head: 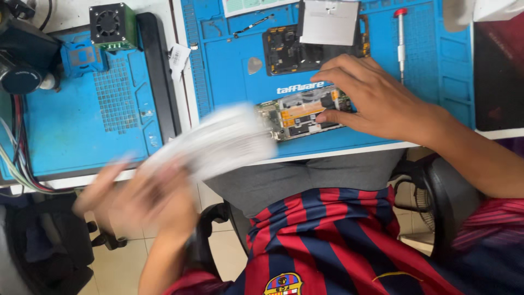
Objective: The person disassembles a smartphone on a blue anti-static mat. They peel back protective film, remove the motherboard, and use a screwdriver to detach a small component from the phone's frame.
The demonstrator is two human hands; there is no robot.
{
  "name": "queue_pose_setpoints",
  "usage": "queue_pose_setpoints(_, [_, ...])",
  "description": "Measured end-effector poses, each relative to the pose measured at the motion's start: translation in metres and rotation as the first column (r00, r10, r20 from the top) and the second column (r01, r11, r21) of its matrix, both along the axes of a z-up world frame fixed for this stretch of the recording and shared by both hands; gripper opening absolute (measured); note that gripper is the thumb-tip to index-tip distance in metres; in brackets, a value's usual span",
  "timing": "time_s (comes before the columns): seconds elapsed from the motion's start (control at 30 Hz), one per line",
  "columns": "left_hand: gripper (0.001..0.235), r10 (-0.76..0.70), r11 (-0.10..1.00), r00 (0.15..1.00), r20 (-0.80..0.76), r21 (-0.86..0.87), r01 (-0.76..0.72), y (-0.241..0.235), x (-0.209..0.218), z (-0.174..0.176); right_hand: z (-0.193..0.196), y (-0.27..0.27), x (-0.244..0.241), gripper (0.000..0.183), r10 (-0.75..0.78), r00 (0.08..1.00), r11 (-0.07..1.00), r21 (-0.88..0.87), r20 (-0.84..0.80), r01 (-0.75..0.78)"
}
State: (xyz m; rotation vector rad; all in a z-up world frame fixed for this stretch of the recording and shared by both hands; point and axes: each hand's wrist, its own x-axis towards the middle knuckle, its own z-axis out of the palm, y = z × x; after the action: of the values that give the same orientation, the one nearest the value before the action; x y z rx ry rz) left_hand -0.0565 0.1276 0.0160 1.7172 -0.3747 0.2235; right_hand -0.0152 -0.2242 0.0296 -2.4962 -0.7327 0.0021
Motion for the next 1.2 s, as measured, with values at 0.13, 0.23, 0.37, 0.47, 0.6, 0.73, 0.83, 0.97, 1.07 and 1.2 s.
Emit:
queue_pose_setpoints(0.13, [0.041, -0.101, 0.995, 0.995, -0.001, 0.002, 0.101, -0.065, 0.066, -0.012, 0.01, -0.013, 0.004, 0.057, -0.012, 0.997, 0.997, 0.077, -0.082, 0.018])
queue_pose_setpoints(0.23, [0.02, -0.148, 0.989, 0.988, 0.052, 0.005, 0.148, -0.081, 0.121, -0.012, 0.007, -0.019, 0.008, 0.057, -0.037, 0.994, 0.998, 0.04, -0.099, 0.042])
queue_pose_setpoints(0.37, [0.012, -0.186, 0.982, 0.979, -0.083, -0.012, 0.186, -0.1, 0.163, -0.005, 0.0, -0.019, 0.022, 0.05, -0.068, 0.998, 0.996, 0.063, -0.013, 0.069])
queue_pose_setpoints(0.47, [0.023, -0.195, 0.98, 0.933, -0.302, -0.092, 0.175, -0.112, 0.171, -0.007, -0.003, -0.019, 0.032, 0.037, -0.124, 0.992, 0.978, 0.168, 0.007, 0.122])
queue_pose_setpoints(0.6, [0.039, -0.292, 0.952, 0.951, -0.098, -0.124, 0.279, -0.11, 0.169, -0.011, -0.003, -0.014, 0.044, 0.028, -0.168, 0.985, 0.957, 0.234, -0.034, 0.171])
queue_pose_setpoints(0.73, [0.047, -0.331, 0.939, 0.943, 0.023, -0.091, 0.332, -0.092, 0.171, -0.013, -0.005, -0.005, 0.045, 0.023, -0.148, 0.986, 0.969, 0.186, -0.075, 0.16])
queue_pose_setpoints(0.83, [0.053, -0.344, 0.937, 0.939, 0.034, -0.051, 0.345, -0.07, 0.176, -0.012, -0.006, 0.0, 0.041, 0.025, -0.118, 0.989, 0.985, 0.118, -0.092, 0.128])
queue_pose_setpoints(0.97, [0.057, -0.305, 0.951, 0.948, 0.086, -0.031, 0.309, -0.049, 0.196, -0.014, -0.006, 0.005, 0.038, 0.029, -0.037, 0.997, 0.994, 0.097, -0.063, 0.043])
queue_pose_setpoints(1.07, [0.059, -0.262, 0.964, 0.959, 0.111, -0.01, 0.265, -0.037, 0.215, -0.023, -0.006, 0.006, 0.036, 0.034, 0.004, 0.998, 0.997, 0.078, -0.056, 0.0])
queue_pose_setpoints(1.2, [0.046, -0.214, 0.976, 0.97, 0.113, -0.011, 0.216, -0.029, 0.25, -0.042, -0.007, 0.007, 0.034, 0.039, 0.086, 0.996, 0.996, 0.02, -0.018, -0.086])
